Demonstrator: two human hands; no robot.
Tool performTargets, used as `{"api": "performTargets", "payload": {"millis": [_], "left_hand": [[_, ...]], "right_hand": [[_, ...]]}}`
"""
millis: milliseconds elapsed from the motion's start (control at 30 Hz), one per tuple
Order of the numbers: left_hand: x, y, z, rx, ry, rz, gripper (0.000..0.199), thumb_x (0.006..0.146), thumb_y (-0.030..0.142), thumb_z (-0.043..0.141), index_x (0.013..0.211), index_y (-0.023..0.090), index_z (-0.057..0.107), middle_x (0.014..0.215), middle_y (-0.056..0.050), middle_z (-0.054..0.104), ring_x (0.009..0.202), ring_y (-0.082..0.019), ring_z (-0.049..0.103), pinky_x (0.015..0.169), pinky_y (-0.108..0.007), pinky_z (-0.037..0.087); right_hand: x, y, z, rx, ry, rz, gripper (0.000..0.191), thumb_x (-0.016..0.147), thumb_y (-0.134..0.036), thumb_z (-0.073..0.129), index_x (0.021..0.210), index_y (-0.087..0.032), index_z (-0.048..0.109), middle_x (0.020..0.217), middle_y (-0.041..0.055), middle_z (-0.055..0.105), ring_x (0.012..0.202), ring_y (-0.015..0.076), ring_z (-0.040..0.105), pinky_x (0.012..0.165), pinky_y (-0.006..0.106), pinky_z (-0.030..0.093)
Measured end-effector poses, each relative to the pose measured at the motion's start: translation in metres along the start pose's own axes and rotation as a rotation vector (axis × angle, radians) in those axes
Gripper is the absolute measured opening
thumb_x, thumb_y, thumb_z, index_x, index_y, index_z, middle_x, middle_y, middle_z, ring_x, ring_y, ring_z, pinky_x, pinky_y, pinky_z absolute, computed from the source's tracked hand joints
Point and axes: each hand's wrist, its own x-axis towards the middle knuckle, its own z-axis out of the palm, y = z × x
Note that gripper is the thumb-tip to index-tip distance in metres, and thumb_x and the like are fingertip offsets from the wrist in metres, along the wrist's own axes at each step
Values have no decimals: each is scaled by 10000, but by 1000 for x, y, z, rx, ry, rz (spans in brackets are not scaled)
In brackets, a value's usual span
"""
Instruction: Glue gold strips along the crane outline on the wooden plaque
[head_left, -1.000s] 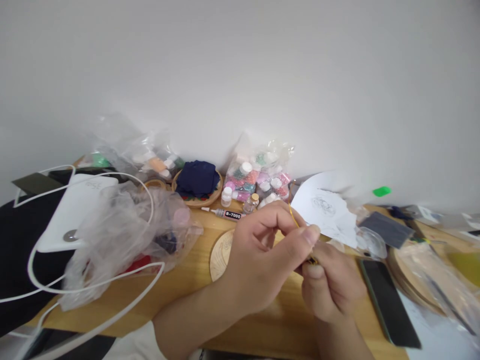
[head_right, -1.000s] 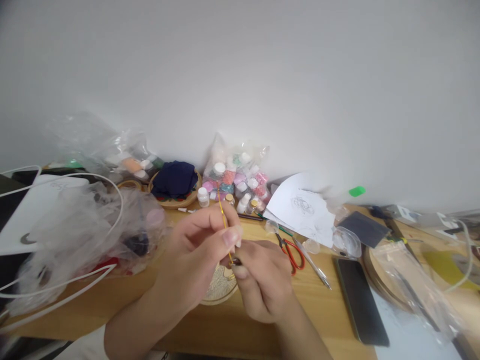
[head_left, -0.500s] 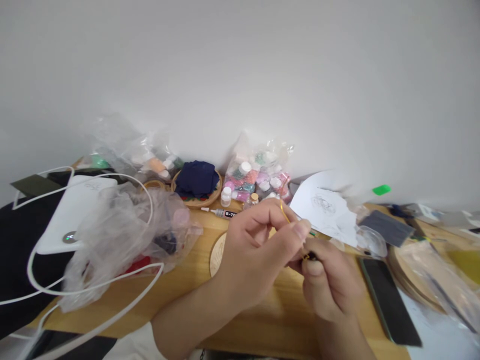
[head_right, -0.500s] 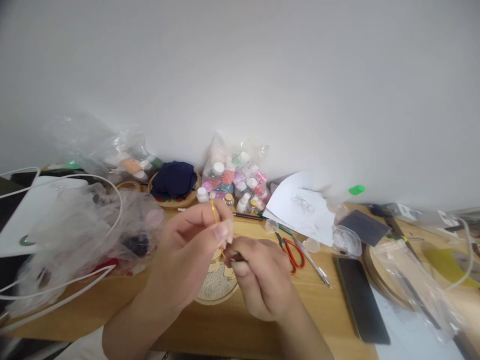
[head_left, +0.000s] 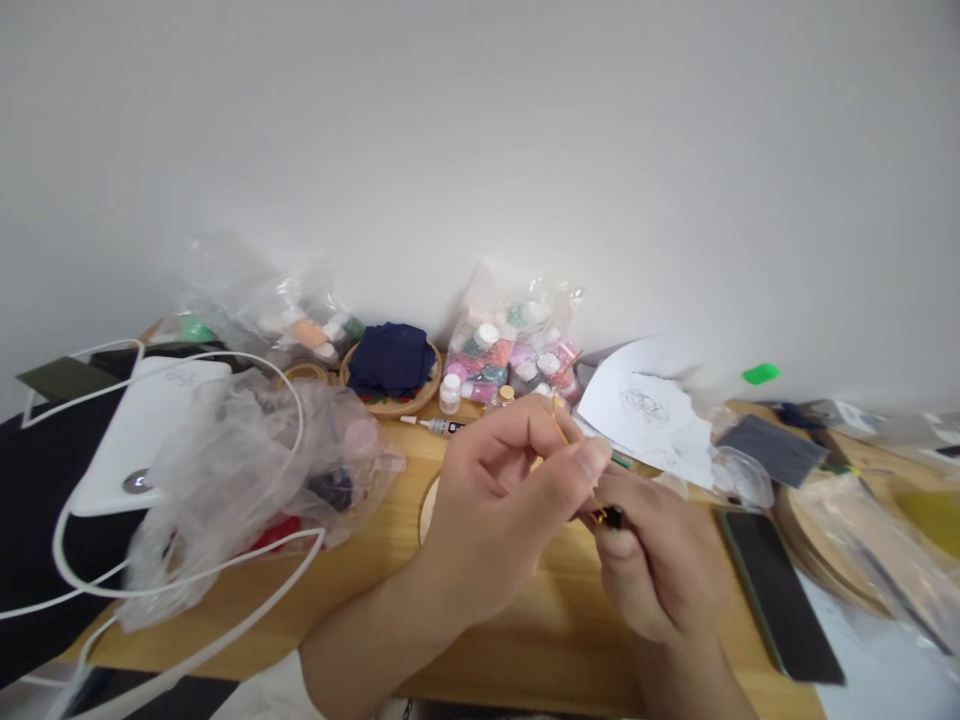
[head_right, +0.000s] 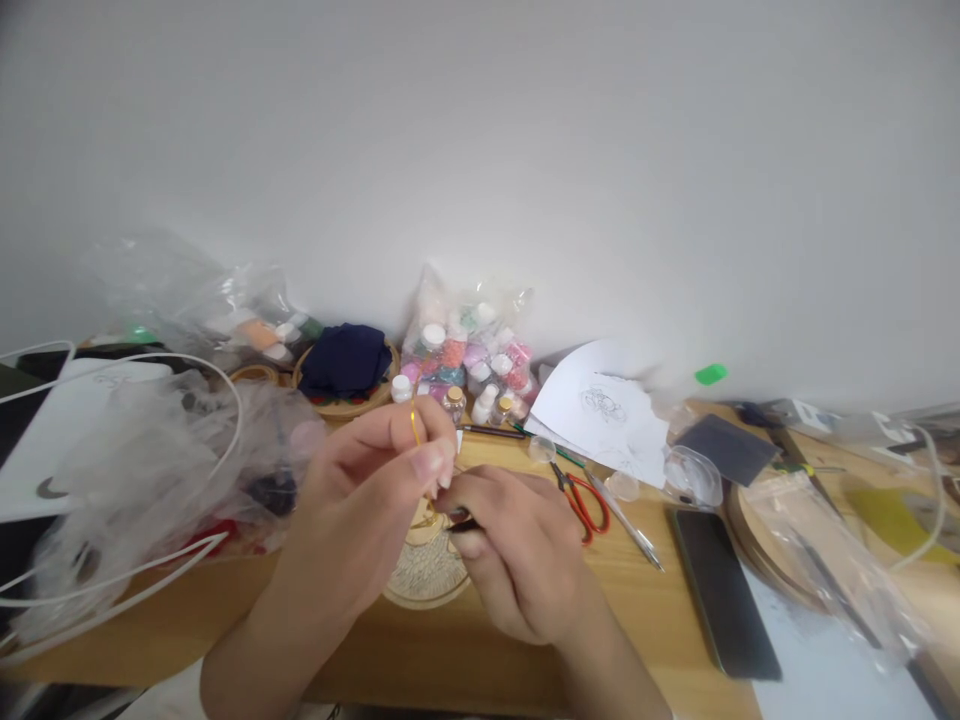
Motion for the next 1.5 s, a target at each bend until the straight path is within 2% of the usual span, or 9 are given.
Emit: {"api": "performTargets", "payload": {"millis": [100,233,367,467,633,867,1133,1367,1500], "left_hand": [[1,-1,0,54,33,71,307,820,184,608,552,171,458,623,31,501,588,-79,467,570,-221,427],[2,-3,2,85,147,206,293,828,256,640,581,172,508,654,19,516,637,-88,490,611,-224,455],[1,-7,6,-41,184,112,296,804,339,676,615,173,521,704,21,520,538,-58,462,417,-164,384],[-1,-9,9,-108,162,5,307,799,352,679,620,169,509,707,30,509,465,-29,410,347,-135,318],[-3,-9,12,-87,177,-32,330,779,360,697,614,167,488,703,29,518,494,-33,428,383,-122,360],[-6,-14,10,11,177,66,274,839,275,634,628,169,496,709,24,538,478,-28,445,361,-122,347],[-5,-19,11,37,161,95,274,840,274,636,621,180,502,680,29,530,436,-29,405,336,-168,325],[-8,-20,9,184,213,176,254,840,259,637,625,192,520,725,2,567,714,-127,575,486,-224,416],[-9,-19,8,282,244,239,233,835,229,635,620,199,550,718,-6,574,738,-153,588,541,-273,442]], "right_hand": [[-3,-2,-1,116,3,87,186,975,-280,377,1027,-229,548,736,9,608,606,125,567,554,248,452],[-9,-8,5,324,19,238,178,977,-282,386,1071,-254,535,707,-7,563,567,114,519,500,229,422],[-10,-11,16,397,107,292,179,982,-285,379,1070,-252,530,735,-4,587,569,110,510,497,224,418],[-8,-9,21,366,108,289,170,981,-272,387,1060,-252,535,771,-2,609,621,110,543,521,218,426],[-7,-7,21,272,105,253,177,980,-282,375,1022,-228,538,735,4,602,616,121,551,511,229,427],[-5,-8,21,276,109,232,178,983,-255,353,973,-223,528,708,-3,578,616,118,564,516,228,419],[-2,-8,20,365,147,241,225,982,-233,355,817,-220,508,675,-16,547,567,102,503,481,223,381],[-2,-10,20,323,177,247,216,983,-222,360,847,-213,528,658,-19,538,551,95,484,477,221,365],[-1,-12,20,316,192,249,225,978,-214,365,843,-217,545,640,-20,526,527,101,468,480,233,370]]}}
